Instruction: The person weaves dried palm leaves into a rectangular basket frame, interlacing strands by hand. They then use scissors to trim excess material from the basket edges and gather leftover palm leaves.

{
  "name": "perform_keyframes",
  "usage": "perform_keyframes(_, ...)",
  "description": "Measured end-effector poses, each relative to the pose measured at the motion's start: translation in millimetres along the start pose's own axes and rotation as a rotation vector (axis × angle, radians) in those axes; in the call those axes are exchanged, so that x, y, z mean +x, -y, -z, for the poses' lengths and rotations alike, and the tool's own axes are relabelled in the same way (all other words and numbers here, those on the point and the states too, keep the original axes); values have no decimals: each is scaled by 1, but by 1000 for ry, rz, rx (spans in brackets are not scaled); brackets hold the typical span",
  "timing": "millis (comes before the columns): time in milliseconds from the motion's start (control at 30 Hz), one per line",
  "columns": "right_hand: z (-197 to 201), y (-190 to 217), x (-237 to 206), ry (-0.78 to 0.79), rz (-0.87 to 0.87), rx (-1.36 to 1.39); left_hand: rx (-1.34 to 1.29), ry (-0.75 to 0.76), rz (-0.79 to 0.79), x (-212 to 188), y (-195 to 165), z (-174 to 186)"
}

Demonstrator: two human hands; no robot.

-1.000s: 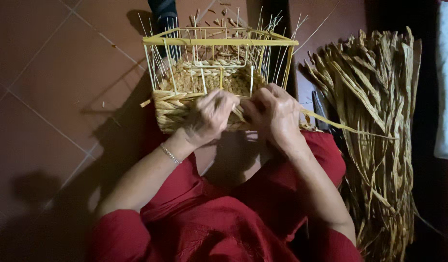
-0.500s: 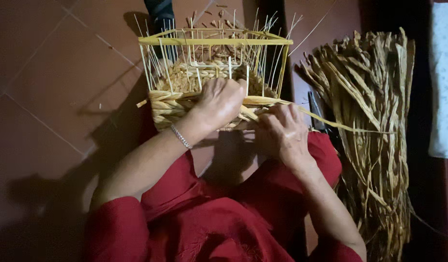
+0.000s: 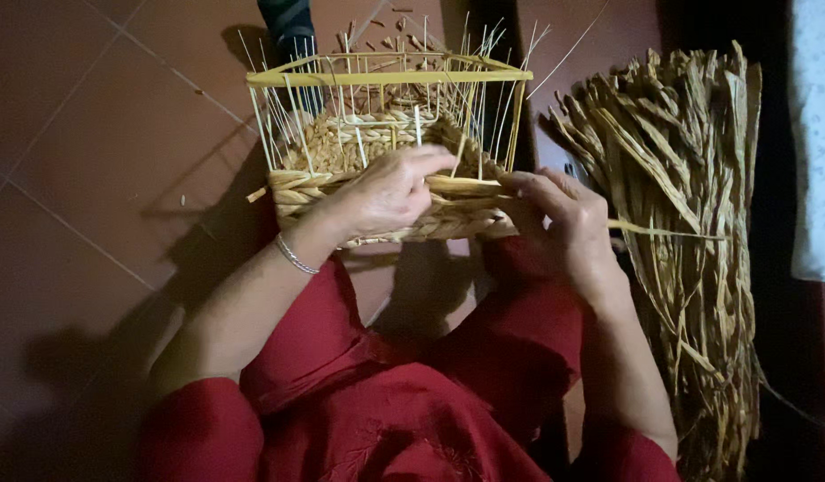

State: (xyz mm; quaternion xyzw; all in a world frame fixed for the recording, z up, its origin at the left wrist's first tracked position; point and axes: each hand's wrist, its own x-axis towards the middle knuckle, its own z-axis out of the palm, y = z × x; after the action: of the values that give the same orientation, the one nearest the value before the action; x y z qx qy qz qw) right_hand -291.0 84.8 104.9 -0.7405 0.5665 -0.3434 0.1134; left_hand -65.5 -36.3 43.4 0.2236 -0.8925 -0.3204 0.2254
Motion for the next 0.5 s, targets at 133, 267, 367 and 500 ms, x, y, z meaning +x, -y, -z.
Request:
perform_keyframes(133,-15,7,16,-154,255,-104,-190,346,228,3,-10,14)
perform_keyframes(267,-18,-5,35,-96,214,42,-131,308,197,4,-19,12)
perform_keyframes(367,-9,-20,39,8,17,173,-39,326,395,0,-20,0)
perform_keyframes(500,-7,-36,35,105,-153,284,-29,-140,97,-6,-14,-25)
